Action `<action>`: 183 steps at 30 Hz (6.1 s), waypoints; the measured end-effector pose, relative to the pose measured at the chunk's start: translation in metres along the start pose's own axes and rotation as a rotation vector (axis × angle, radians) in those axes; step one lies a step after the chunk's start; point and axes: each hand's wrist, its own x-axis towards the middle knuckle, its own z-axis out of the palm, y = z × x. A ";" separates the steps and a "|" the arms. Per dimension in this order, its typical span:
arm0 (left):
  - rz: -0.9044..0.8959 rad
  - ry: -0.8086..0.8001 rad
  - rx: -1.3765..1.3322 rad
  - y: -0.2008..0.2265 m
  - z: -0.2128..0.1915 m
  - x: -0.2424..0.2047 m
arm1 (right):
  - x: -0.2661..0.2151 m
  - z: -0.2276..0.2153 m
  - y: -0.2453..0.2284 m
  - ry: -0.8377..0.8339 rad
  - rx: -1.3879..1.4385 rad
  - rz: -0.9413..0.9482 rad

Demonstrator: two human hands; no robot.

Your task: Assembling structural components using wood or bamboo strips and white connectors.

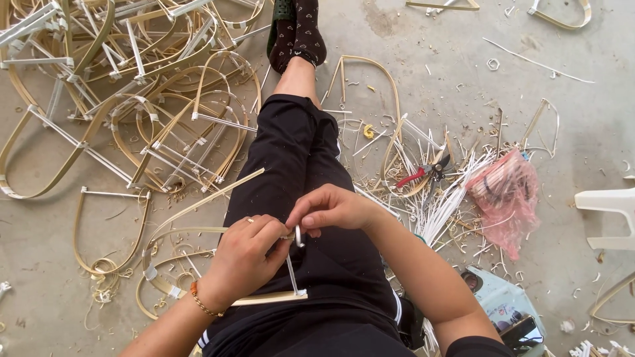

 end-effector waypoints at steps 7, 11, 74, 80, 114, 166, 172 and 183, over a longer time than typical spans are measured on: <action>-0.057 0.017 -0.045 -0.002 0.002 0.001 | 0.002 0.002 0.013 0.098 -0.153 -0.029; -0.104 0.002 -0.026 -0.003 0.006 0.002 | 0.008 0.022 0.030 0.423 -0.084 -0.052; -0.044 -0.205 -0.132 -0.016 0.000 0.021 | -0.004 -0.018 0.041 0.262 -0.191 0.191; 0.090 -0.146 -0.181 -0.013 -0.004 0.010 | 0.009 -0.021 0.047 -0.088 0.270 0.268; 0.089 -0.197 0.164 -0.042 0.011 -0.023 | 0.035 0.019 0.053 -0.107 0.227 0.158; -0.415 -0.149 -0.009 0.003 -0.014 0.037 | -0.264 -0.123 0.247 0.867 -1.187 1.183; -0.313 -0.283 -0.053 0.030 -0.026 0.029 | -0.190 -0.037 0.071 0.753 -1.010 0.487; -0.042 -0.228 -0.110 0.040 -0.031 0.006 | -0.080 0.029 -0.026 -0.059 -0.784 0.127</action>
